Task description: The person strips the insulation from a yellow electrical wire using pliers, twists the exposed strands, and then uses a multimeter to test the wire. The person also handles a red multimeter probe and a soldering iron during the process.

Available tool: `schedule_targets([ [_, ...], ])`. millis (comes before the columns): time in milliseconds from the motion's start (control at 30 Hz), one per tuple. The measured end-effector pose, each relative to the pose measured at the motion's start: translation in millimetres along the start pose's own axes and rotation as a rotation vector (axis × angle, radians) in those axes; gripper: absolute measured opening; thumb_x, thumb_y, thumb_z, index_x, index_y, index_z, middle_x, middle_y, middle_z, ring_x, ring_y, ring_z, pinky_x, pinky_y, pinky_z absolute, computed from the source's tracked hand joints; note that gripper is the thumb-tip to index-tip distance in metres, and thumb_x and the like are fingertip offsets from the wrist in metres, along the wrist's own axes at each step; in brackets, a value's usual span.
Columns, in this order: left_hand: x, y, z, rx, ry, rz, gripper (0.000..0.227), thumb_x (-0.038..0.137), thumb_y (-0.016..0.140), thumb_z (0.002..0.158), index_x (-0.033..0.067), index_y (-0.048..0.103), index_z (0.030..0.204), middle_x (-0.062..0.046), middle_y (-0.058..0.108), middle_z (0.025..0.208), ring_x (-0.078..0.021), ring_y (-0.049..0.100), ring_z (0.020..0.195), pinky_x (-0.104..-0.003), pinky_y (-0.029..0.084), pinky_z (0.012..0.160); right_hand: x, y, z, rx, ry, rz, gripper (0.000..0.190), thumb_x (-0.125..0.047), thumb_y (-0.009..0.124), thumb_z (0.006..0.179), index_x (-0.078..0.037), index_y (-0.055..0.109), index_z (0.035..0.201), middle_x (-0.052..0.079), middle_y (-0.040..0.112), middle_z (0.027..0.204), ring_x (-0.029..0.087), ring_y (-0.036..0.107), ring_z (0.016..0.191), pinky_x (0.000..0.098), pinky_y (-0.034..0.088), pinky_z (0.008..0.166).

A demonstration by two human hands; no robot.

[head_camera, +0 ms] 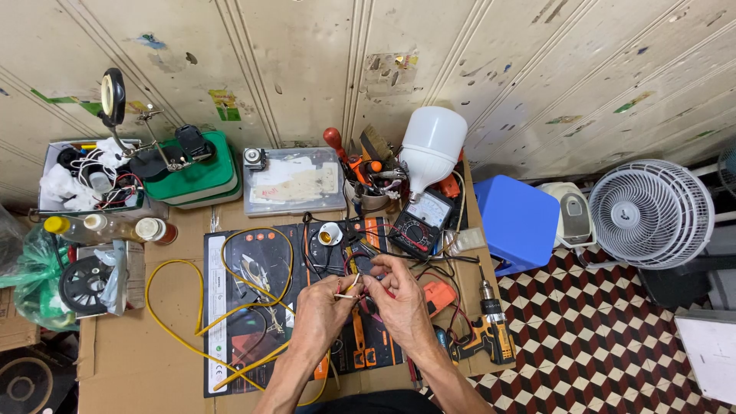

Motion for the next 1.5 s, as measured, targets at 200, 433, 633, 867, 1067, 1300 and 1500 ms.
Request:
schedule_targets([
  [200,-0.9,-1.4,1.7,0.003,-0.025,-0.037,0.021,0.019,0.074,0.088,0.0073,0.08,0.104,-0.011,0.078,0.087,-0.0197,0.076,0.071,-0.033,0.057,0.064,9.9,0.0,3.4,-0.053,0.012,0.057,0.035,-0.011,0.071,0.092,-0.003,0.062,0.125,0.003,0.068,0.095,0.004,0.06,0.073,0.0234,0.054,0.069],
  [433,-23.0,-7.6,15.1,0.08,-0.046,-0.046,0.023,0.018,0.076,0.086,0.0092,0.081,0.107,-0.01,0.08,0.091,-0.013,0.075,0.075,-0.03,0.057,0.067,18.4,-6.3,3.5,-0.249,0.053,0.09,0.034,-0.019,0.069,0.095,-0.003,0.062,0.124,0.002,0.072,0.101,0.005,0.068,0.09,0.0234,0.058,0.077],
  [633,-3.6,-27.2,14.7,0.118,-0.188,-0.074,0.022,0.021,0.077,0.088,0.0106,0.081,0.106,-0.009,0.081,0.085,-0.0103,0.069,0.07,-0.03,0.057,0.065,86.7,-43.8,57.9,0.027,0.42,-0.196,0.031,-0.03,0.065,0.098,-0.012,0.071,0.122,0.009,0.075,0.104,0.027,0.071,0.087,0.0391,0.059,0.072],
  [867,-8.9,-11.4,11.9,0.084,-0.124,-0.128,0.024,0.019,0.077,0.086,0.0097,0.081,0.107,-0.007,0.082,0.093,-0.0091,0.073,0.078,-0.026,0.058,0.071,138.7,-75.7,136.6,0.008,0.028,-0.799,0.028,-0.022,0.073,0.092,-0.004,0.07,0.114,0.017,0.066,0.114,0.034,0.068,0.098,0.0459,0.056,0.085],
  [1067,-5.3,-4.1,13.1,0.037,-0.128,-0.113,0.024,0.017,0.078,0.085,0.0081,0.081,0.107,-0.007,0.079,0.081,-0.0107,0.065,0.067,-0.028,0.054,0.063,149.2,-74.3,153.1,-0.274,-0.129,-0.942,0.022,-0.009,0.066,0.093,0.002,0.061,0.111,0.02,0.062,0.117,0.037,0.069,0.091,0.0461,0.058,0.079],
  [1300,3.3,1.2,14.9,-0.015,-0.213,-0.08,0.024,0.017,0.078,0.085,0.0082,0.081,0.107,-0.008,0.075,0.076,-0.0118,0.061,0.063,-0.029,0.052,0.061,153.9,-75.7,152.2,-0.37,-0.386,-1.046,0.046,0.014,0.06,0.072,0.006,0.054,0.118,0.023,0.061,0.116,0.042,0.069,0.085,0.0465,0.061,0.072],
  [1500,-5.8,3.1,16.9,-0.01,-0.231,-0.16,0.024,0.02,0.077,0.086,0.0062,0.082,0.105,-0.004,0.082,0.092,-0.0058,0.071,0.078,-0.023,0.056,0.072,135.4,-79.4,147.3,-0.292,-0.187,-0.855,0.024,-0.013,0.061,0.097,-0.002,0.056,0.117,0.018,0.064,0.11,0.03,0.071,0.082,0.0385,0.058,0.066],
])
Point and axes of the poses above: each hand's wrist, its own z-axis towards the middle knuckle, its own y-axis out of the palm, x = y × z, the point moved 2 cm from there along z, towards the middle knuckle
